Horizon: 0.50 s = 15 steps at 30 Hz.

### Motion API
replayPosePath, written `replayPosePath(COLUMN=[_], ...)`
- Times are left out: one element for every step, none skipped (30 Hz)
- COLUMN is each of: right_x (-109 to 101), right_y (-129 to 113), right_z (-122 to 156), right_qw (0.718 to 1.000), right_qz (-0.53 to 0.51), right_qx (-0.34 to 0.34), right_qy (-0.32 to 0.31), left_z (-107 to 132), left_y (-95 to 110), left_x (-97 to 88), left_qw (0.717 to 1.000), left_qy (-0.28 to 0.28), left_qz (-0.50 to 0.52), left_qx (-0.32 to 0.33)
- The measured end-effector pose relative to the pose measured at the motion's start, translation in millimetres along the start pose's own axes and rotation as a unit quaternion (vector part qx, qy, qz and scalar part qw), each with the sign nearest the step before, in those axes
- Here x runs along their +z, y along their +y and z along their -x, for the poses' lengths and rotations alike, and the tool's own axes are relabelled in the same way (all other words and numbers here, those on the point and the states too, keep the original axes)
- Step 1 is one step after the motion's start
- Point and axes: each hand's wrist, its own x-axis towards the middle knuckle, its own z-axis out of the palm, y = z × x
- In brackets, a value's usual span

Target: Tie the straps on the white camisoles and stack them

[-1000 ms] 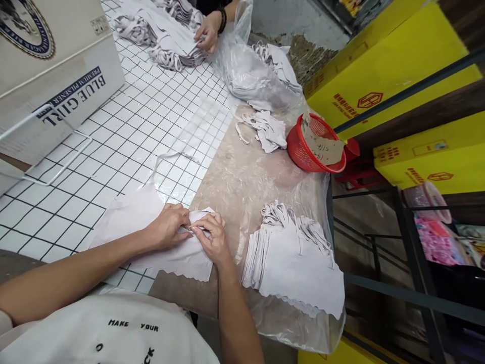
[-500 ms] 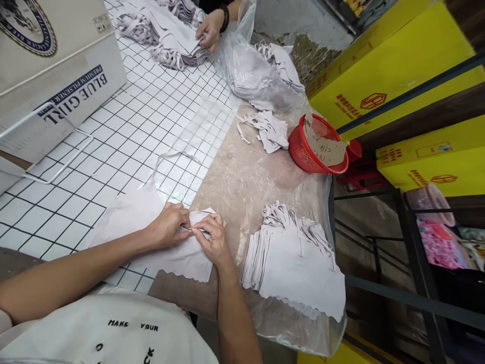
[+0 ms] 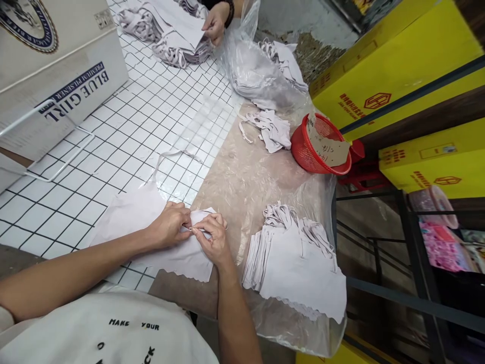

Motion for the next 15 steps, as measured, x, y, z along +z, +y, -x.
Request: replayPosePath(right_x=[-0.3,-0.6,-0.7,-0.7,-0.5,-0.3,-0.2,-0.2,-0.3,-0.7,-1.3,-2.1,-3.0,-4.1,-5.2], right_y=[-0.1,-0.2,-0.2,-0.3,-0.5,-0.6,-0.8,-1.1,-1.4,-1.7,-2.0,-2.3,-2.6,-2.8,-2.9], right_z=[0.1,0.2,0.2,0.2,0.2,0.0,-0.1,-0.3,-0.5,-0.7,-0.9,-0.9,-1.0,-0.9,-0.9], right_qw=[1.0,1.0,1.0,1.0,1.0,1.0,1.0,1.0,1.0,1.0,1.0,1.0,1.0,1.0,0.999], right_qz=[0.003,0.004,0.004,0.003,0.003,0.001,-0.001,-0.004,-0.006,-0.007,-0.005,0.0,0.008,0.018,0.029], right_qx=[0.002,0.003,0.003,0.003,0.003,0.004,0.004,0.002,0.0,-0.003,-0.005,-0.006,-0.008,-0.01,-0.012], right_qy=[-0.003,-0.005,-0.005,-0.004,-0.002,-0.001,0.0,0.001,0.001,0.0,-0.002,-0.004,-0.008,-0.012,-0.017], left_z=[0.0,0.0,-0.1,-0.1,-0.2,-0.3,-0.4,-0.4,-0.4,-0.4,-0.3,-0.2,0.0,0.1,0.3], left_y=[-0.4,-0.8,-1.0,-1.2,-1.2,-1.3,-1.3,-1.3,-1.4,-1.5,-1.7,-2.0,-2.3,-2.5,-2.8], left_x=[0.4,0.6,0.8,0.8,0.9,1.0,1.1,1.2,1.3,1.5,1.7,1.8,1.8,1.7,1.5], left_qw=[1.0,1.0,1.0,1.0,1.0,1.0,1.0,1.0,1.0,1.0,1.0,1.0,1.0,1.0,1.0], left_qy=[0.004,0.006,0.006,0.006,0.004,0.004,0.002,0.001,0.0,0.0,0.0,0.002,0.002,0.003,0.002], left_qz=[0.003,0.005,0.007,0.007,0.007,0.005,0.003,0.001,-0.002,-0.003,-0.004,-0.004,-0.003,-0.003,-0.003], left_qx=[0.002,0.003,0.004,0.004,0.003,0.002,0.001,0.001,0.0,0.001,0.001,0.002,0.002,0.003,0.005])
